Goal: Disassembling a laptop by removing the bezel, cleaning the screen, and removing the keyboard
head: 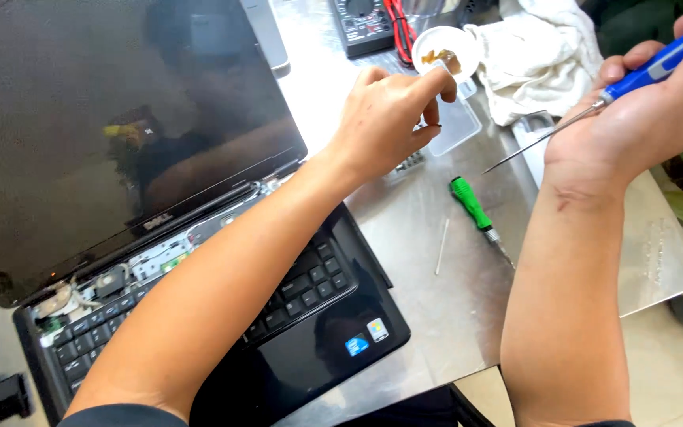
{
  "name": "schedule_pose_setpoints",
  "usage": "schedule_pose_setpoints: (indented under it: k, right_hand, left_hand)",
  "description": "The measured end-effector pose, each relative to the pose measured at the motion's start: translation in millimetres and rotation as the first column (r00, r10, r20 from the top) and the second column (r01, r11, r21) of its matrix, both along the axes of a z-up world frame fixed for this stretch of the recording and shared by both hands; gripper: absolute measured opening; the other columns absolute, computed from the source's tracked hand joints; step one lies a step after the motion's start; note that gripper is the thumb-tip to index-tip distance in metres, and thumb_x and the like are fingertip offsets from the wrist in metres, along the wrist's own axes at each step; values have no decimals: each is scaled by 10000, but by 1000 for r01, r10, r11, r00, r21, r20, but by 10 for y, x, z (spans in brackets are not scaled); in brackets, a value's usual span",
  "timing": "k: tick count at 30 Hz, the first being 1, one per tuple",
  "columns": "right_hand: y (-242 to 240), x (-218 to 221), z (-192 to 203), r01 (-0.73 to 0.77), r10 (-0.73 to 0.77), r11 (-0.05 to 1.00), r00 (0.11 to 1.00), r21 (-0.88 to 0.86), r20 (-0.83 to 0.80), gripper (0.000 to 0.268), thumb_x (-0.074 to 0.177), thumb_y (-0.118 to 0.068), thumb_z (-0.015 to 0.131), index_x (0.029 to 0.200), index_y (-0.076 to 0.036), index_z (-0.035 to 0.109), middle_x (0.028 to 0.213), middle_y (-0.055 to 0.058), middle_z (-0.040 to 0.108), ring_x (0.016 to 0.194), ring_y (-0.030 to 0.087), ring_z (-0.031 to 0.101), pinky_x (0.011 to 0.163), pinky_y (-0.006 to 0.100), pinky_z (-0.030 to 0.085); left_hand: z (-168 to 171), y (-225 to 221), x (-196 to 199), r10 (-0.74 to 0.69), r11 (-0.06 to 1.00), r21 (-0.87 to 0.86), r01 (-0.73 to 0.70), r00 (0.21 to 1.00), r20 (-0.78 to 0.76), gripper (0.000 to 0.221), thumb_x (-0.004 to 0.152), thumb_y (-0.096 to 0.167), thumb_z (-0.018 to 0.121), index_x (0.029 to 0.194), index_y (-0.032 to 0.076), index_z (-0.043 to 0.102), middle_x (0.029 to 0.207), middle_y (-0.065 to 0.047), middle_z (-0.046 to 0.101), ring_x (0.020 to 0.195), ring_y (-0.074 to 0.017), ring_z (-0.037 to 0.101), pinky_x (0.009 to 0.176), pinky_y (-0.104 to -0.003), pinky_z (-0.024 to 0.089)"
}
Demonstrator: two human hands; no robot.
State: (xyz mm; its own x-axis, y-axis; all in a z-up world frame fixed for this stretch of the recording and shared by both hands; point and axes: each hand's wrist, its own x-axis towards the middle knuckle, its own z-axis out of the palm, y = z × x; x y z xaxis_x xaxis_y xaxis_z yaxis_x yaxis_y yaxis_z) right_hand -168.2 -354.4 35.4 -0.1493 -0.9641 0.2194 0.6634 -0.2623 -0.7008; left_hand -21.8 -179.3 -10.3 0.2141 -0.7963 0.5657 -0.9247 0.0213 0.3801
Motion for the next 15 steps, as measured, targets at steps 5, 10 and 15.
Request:
schedule_pose_setpoints:
  k: [5,10,15]
  right_hand:
    - [27,-24,-26,3,-10,993,998,-114,-59,315,850,-284,717,910,7,612,953,152,646,637,222,574,463,365,401]
    - [38,-2,-45,-25,13,984,998,-177,-67,366,852,-316,725,920,30,630,960,171,649,653,230,568,486,361,387]
    - [-3,-6,-70,-21,14,987,999,-157,-43,337,864,-289,709,941,31,637,1005,210,669,655,246,583,484,367,401]
  left_hand:
    - [-4,-88,-33,-15,1000,11,14,997,74,396,794,36,692,1097,229,523,797,166,686,717,-149,623,781,-377,372]
    - [-32,-112,-8,-42,998,52,36,991,127,409,751,7,693,1068,230,563,769,172,690,731,-164,652,796,-383,369]
    - [62,32,29,-37,999,-3,37,999,34,403,835,31,781,1128,215,574,957,107,712,921,-154,713,813,-391,389]
